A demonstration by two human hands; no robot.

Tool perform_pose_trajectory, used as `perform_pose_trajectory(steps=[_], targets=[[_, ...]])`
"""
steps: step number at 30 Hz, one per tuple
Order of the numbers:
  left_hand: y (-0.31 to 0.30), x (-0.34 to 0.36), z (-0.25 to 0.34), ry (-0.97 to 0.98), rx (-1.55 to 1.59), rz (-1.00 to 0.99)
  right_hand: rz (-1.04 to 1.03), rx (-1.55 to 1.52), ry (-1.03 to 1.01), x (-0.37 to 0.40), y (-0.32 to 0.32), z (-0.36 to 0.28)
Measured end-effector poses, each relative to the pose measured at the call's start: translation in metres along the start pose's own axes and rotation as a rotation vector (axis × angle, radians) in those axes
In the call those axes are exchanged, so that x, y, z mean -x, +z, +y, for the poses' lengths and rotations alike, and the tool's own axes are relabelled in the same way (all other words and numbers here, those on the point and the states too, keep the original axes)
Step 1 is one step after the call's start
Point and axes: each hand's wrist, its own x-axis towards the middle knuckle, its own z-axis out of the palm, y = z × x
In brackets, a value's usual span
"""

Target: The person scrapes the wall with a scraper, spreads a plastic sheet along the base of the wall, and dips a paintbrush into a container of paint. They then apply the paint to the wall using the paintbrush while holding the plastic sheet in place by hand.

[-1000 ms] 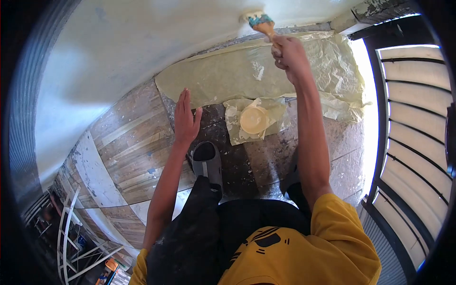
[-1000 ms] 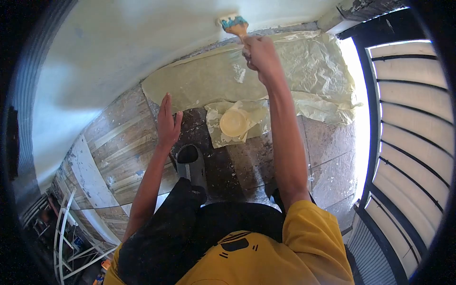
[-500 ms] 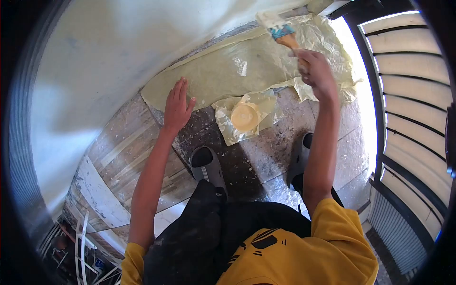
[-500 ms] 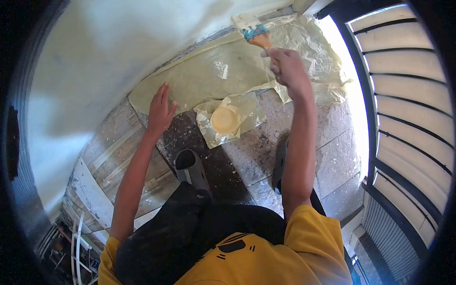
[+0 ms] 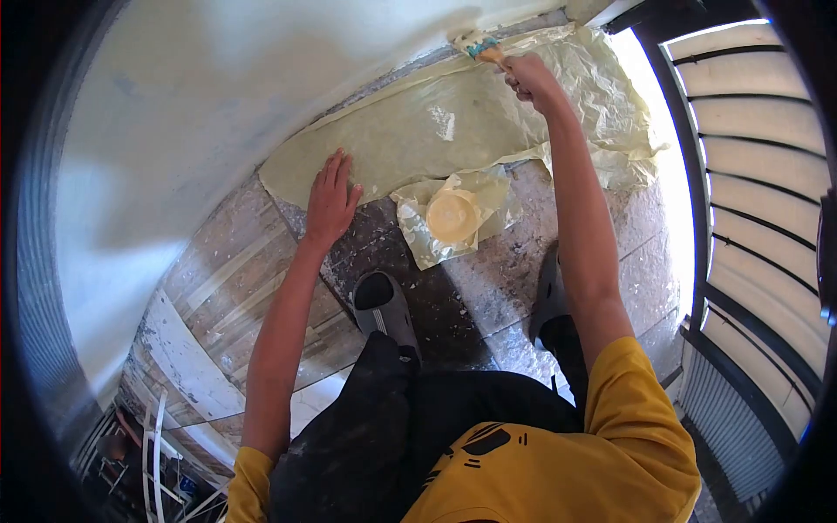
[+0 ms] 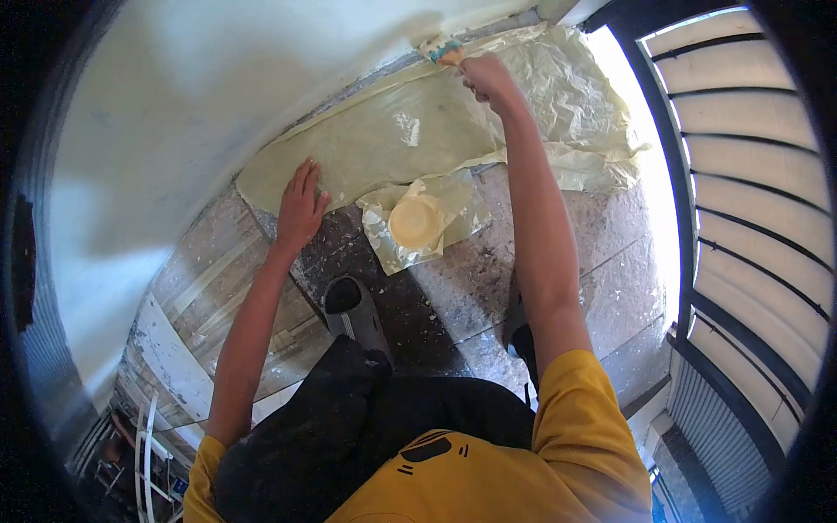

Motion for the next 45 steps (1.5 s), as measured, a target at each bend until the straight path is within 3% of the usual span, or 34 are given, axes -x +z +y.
perform_pose_trajectory(steps=[3,6,9,12,26,33,36,38,42,45], targets=[[0.001,0.000,-0.001,0.008,0.002,0.005,0.015,-0.078,-0.145,-0.003,0.000,-0.012],[0.002,0.000,0.001,-0.019,-0.004,0.005,0.031,-0.307,-0.182,0.045,-0.011,-0.024],[0.002,0.000,0.002,-0.022,0.004,0.018,0.071,-0.306,-0.142,0.092,-0.031,-0.018],[0.004,0.000,0.003,-0.024,0.000,0.027,0.037,-0.127,-0.072,0.083,-0.029,0.008],[0.014,0.000,0.002,-0.077,-0.008,0.014,-0.029,-0.203,0.006,0.021,0.023,0.020],[0.014,-0.001,0.003,-0.065,-0.005,0.033,-0.027,-0.175,-0.054,0.003,0.047,0.007],[0.014,-0.001,0.004,-0.065,0.006,0.032,0.018,-0.189,-0.106,0.026,0.036,-0.006],[0.014,-0.001,0.002,-0.067,0.004,0.034,0.017,-0.435,-0.194,0.057,0.011,-0.008],[0.014,0.000,0.002,-0.057,0.006,0.046,0.131,-0.485,-0.253,0.113,-0.045,-0.025],[0.014,-0.002,0.004,-0.045,0.019,0.055,0.163,-0.305,-0.199,0.114,-0.077,-0.024]])
